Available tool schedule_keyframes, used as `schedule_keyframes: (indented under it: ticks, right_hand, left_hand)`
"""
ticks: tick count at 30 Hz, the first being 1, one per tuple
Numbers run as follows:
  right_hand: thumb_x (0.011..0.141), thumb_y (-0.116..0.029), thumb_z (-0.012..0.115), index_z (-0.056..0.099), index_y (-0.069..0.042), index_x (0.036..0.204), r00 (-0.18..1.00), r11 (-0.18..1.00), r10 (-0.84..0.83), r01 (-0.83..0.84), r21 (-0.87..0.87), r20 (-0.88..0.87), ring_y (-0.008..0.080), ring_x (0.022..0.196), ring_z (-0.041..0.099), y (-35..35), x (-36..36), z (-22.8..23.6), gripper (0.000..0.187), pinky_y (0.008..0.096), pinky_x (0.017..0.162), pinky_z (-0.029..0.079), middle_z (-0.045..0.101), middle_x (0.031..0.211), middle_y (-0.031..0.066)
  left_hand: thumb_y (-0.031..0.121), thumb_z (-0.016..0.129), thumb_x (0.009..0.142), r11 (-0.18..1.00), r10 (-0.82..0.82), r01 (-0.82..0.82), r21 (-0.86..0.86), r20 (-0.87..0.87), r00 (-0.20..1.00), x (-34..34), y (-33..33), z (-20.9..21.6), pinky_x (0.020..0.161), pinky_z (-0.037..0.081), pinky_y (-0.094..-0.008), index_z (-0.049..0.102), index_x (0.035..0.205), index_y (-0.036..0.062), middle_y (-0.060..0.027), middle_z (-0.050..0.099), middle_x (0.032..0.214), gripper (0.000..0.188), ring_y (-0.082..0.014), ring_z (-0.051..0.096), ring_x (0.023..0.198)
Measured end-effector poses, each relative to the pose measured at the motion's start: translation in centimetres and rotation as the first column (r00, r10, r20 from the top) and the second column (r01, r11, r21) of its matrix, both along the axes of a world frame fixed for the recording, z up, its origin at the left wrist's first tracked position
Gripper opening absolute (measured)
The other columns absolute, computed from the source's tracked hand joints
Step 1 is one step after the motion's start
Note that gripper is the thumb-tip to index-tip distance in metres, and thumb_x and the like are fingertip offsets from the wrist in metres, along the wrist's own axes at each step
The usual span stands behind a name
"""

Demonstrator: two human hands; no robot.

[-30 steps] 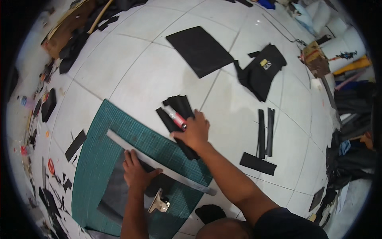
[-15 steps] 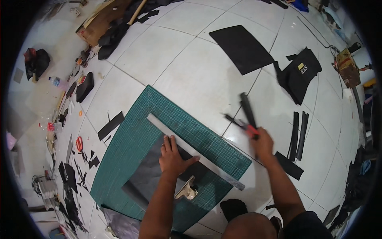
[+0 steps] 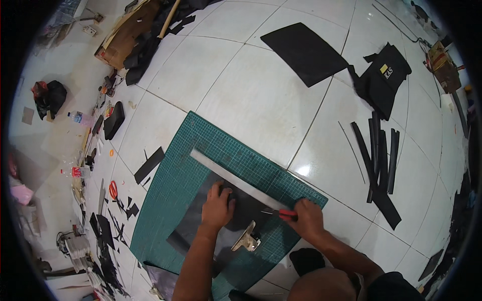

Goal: Using a ruler and a utility knife to cut black textile or rubberized sheets on a cutting mat.

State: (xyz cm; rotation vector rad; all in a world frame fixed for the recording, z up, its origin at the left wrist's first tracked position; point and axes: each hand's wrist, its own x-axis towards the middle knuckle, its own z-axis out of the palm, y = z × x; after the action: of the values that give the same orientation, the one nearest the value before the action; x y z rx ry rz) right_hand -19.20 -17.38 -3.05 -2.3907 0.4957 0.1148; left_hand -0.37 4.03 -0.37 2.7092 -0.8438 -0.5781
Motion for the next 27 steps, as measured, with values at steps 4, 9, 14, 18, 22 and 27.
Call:
schedule_keyframes:
  ticks: [4, 9, 14, 18, 22, 27]
  right_hand:
    - [0.062, -0.012, 0.078, 0.053, -0.003, 0.081, 0.963, 0.986, -0.161, 0.166, -0.007, 0.214, 0.0364, 0.087, 0.054, -4.1, -0.1, -1.6, 0.033, 0.0442, 0.075, 0.045, 0.054, 0.088, 0.016]
    - [0.068, -0.006, 0.073, 0.051, 0.002, 0.086, 0.894, 0.946, -0.324, 0.314, 0.085, 0.309, 0.0351, 0.087, 0.054, -9.4, -0.4, -2.2, 0.029, 0.041, 0.078, 0.044, 0.052, 0.091, 0.0177]
    - [0.069, -0.004, 0.072, 0.052, 0.003, 0.085, 0.825, 0.856, -0.515, 0.482, 0.188, 0.231, 0.0322, 0.088, 0.057, -9.3, 0.1, -2.2, 0.026, 0.0361, 0.078, 0.046, 0.053, 0.094, 0.0159]
    - [0.068, -0.004, 0.072, 0.053, 0.003, 0.084, 0.85, 0.886, -0.462, 0.452, 0.102, 0.252, 0.0314, 0.085, 0.059, -8.9, 0.3, -2.7, 0.026, 0.0358, 0.075, 0.048, 0.054, 0.095, 0.0159]
    - [0.068, -0.005, 0.073, 0.054, 0.003, 0.085, 0.87, 0.9, -0.431, 0.433, 0.045, 0.24, 0.0304, 0.084, 0.06, -9.1, 0.6, -3.0, 0.026, 0.0351, 0.074, 0.049, 0.056, 0.096, 0.0158]
    - [0.068, -0.006, 0.072, 0.054, 0.003, 0.084, 0.868, 0.895, -0.441, 0.443, 0.046, 0.228, 0.0303, 0.084, 0.06, -9.0, 1.1, -2.7, 0.026, 0.0347, 0.074, 0.049, 0.056, 0.095, 0.0156]
  left_hand:
    - [0.019, 0.07, 0.077, 0.966, -0.252, 0.244, 0.088, 0.102, 0.962, 2.7, -0.8, 0.4, 0.1, 0.043, -0.0442, 0.057, 0.112, 0.0105, -0.0096, 0.047, 0.129, 0.038, -0.0315, 0.044, 0.124]
    - [0.021, 0.079, 0.067, 0.8, -0.6, 0.596, 0.073, 0.126, 0.79, 6.2, -3.2, -0.1, 0.102, 0.038, -0.0398, 0.058, 0.114, 0.0101, -0.0077, 0.054, 0.118, 0.054, -0.028, 0.05, 0.115]
    - [0.023, 0.082, 0.063, 0.729, -0.648, 0.662, 0.176, -0.136, 0.75, 8.2, -5.9, 0.1, 0.098, 0.041, -0.0392, 0.059, 0.109, 0.0106, -0.0058, 0.054, 0.11, 0.053, -0.0257, 0.051, 0.111]
    - [0.025, 0.083, 0.063, 0.694, -0.672, 0.693, 0.193, -0.17, 0.721, 8.4, -6.1, -0.2, 0.095, 0.042, -0.0383, 0.06, 0.105, 0.0102, -0.0058, 0.053, 0.108, 0.05, -0.0258, 0.051, 0.108]
    - [0.024, 0.082, 0.065, 0.692, -0.693, 0.706, 0.151, -0.134, 0.708, 8.3, -5.9, -0.5, 0.094, 0.042, -0.0386, 0.059, 0.106, 0.0094, -0.0061, 0.053, 0.109, 0.049, -0.0258, 0.05, 0.109]
    - [0.021, 0.079, 0.068, 0.676, -0.69, 0.715, 0.181, -0.185, 0.7, 8.0, -5.8, -0.4, 0.094, 0.042, -0.0386, 0.056, 0.108, 0.0085, -0.0077, 0.052, 0.111, 0.047, -0.027, 0.05, 0.109]
